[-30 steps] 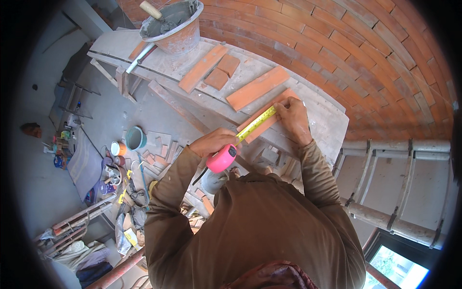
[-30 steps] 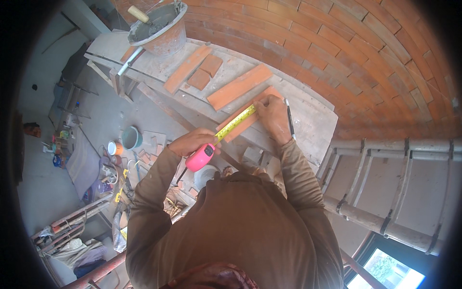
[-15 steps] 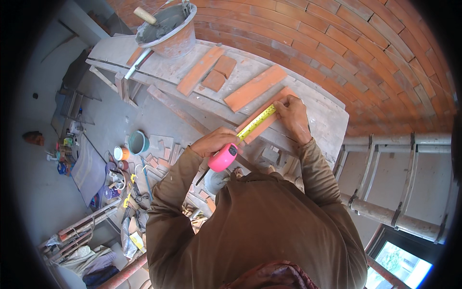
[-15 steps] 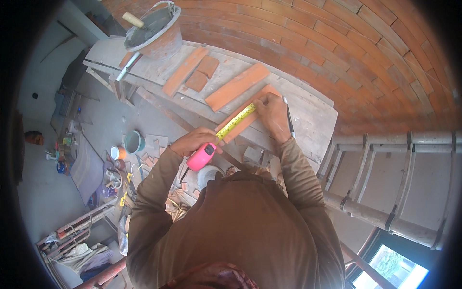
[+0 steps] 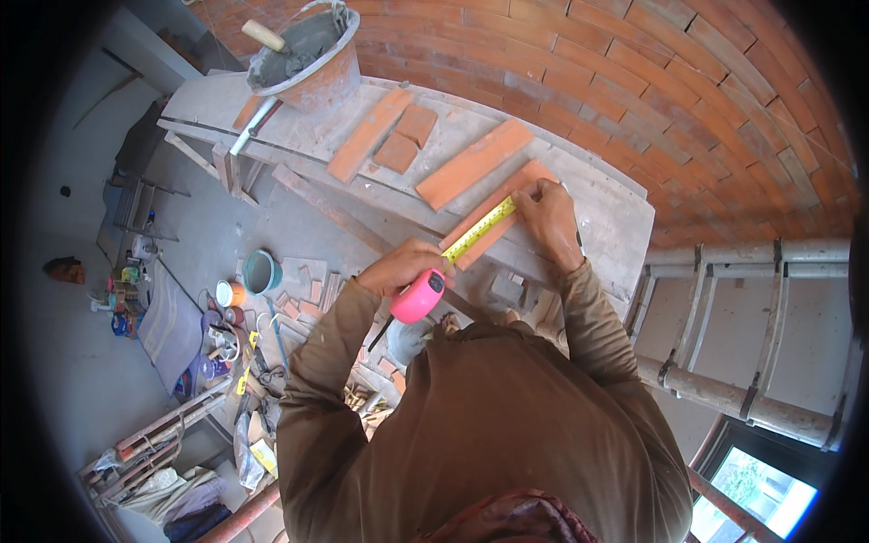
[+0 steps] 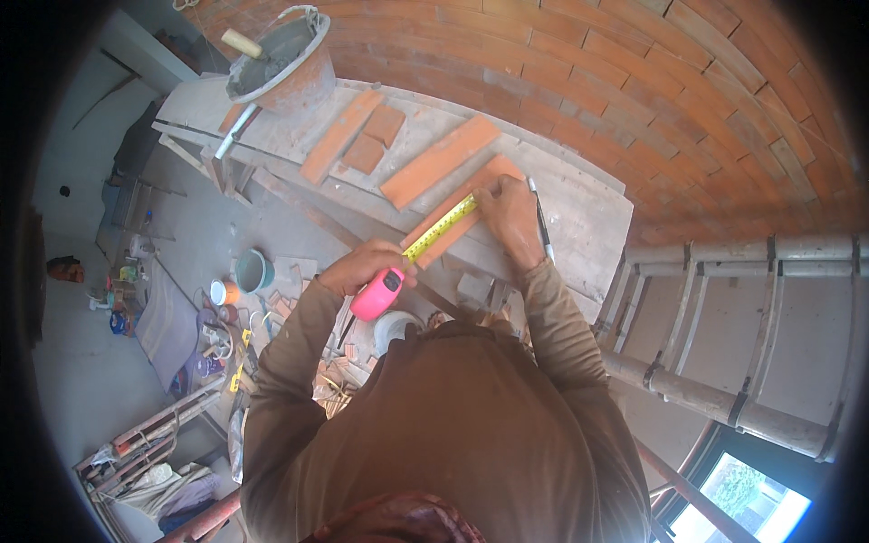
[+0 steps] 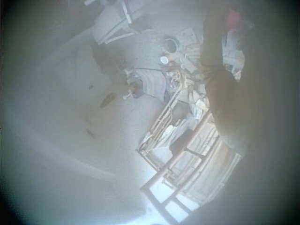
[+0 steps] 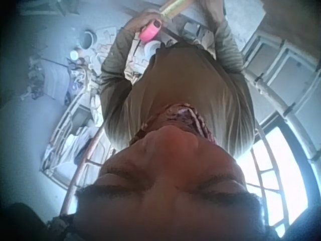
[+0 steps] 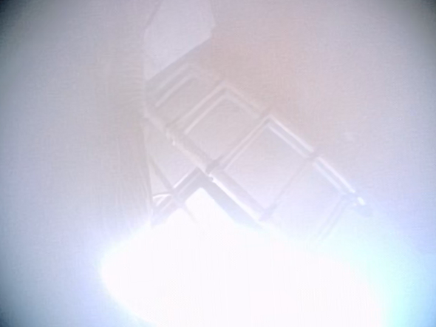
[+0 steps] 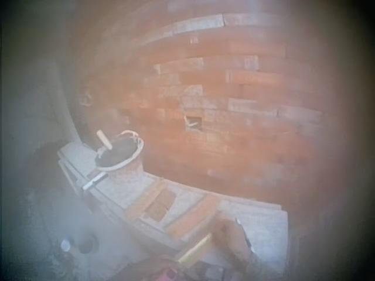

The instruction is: The person measures and marks several rectangular terracotta tiles on a wooden workbench using a pink tape measure and a black marker. They pick up tiles from a pile on the floor, place them on the bench, measure specific lengths, and mark the tiles with the marker.

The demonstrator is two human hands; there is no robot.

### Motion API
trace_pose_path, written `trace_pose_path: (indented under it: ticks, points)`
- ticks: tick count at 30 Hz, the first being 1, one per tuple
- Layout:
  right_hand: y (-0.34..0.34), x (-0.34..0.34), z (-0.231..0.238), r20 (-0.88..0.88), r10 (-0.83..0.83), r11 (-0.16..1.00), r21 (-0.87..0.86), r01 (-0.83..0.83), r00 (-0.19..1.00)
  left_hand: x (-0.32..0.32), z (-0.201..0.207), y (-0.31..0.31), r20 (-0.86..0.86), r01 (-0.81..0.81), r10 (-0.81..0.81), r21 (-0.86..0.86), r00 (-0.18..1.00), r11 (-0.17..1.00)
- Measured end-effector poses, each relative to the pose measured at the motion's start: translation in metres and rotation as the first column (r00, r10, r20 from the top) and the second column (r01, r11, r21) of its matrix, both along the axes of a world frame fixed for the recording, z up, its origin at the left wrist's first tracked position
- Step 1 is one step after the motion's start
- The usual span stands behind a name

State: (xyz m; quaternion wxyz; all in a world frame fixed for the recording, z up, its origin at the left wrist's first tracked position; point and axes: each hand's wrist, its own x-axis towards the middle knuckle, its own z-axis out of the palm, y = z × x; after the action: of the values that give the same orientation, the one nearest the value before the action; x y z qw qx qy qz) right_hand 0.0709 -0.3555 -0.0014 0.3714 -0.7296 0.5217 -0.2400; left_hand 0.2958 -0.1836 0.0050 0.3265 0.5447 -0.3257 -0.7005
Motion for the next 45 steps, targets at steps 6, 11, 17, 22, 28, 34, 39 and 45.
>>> trace_pose_path:
  ticks: [6, 11, 17, 22, 28, 34, 39, 45]
  points:
    - [0.004, 0.008, 0.002, 0.064, -0.027, 0.99, -0.135, 0.035, 0.998, -0.002, -0.004, 0.0, -0.003, 0.009, -0.009, -0.004, 1.0, 1.0]
    - [0.006, -0.003, -0.002, 0.013, -0.03, 0.998, -0.052, 0.031, 0.999, 0.0, -0.002, -0.001, 0.055, 0.049, -0.048, -0.029, 0.997, 0.998]
    - [0.005, 0.002, 0.004, 0.019, -0.021, 0.999, -0.032, 0.021, 1.0, 0.0, -0.012, -0.001, 0.027, 0.033, -0.031, -0.056, 0.999, 0.998]
    - [0.007, -0.007, -0.002, 0.011, -0.045, 0.998, 0.042, 0.045, 0.999, -0.001, -0.003, -0.002, 0.05, 0.067, -0.063, -0.074, 0.997, 0.995]
    - [0.006, 0.0, 0.002, 0.01, -0.024, 0.999, -0.033, 0.024, 1.0, -0.001, -0.016, 0.001, 0.032, 0.04, -0.038, -0.083, 0.999, 0.996]
    - [0.005, 0.004, -0.001, 0.04, -0.037, 0.997, -0.06, 0.039, 0.999, -0.003, -0.011, -0.001, 0.028, 0.027, -0.025, -0.049, 0.999, 0.998]
    - [0.007, -0.005, -0.003, -0.021, -0.033, 0.998, -0.049, 0.032, 0.999, -0.001, -0.01, 0.0, 0.031, 0.016, -0.015, -0.057, 0.999, 0.998]
    - [0.006, 0.01, 0.018, 0.011, -0.009, 0.997, -0.07, 0.009, 1.0, -0.006, -0.012, 0.001, 0.021, 0.022, -0.021, -0.058, 1.0, 0.998]
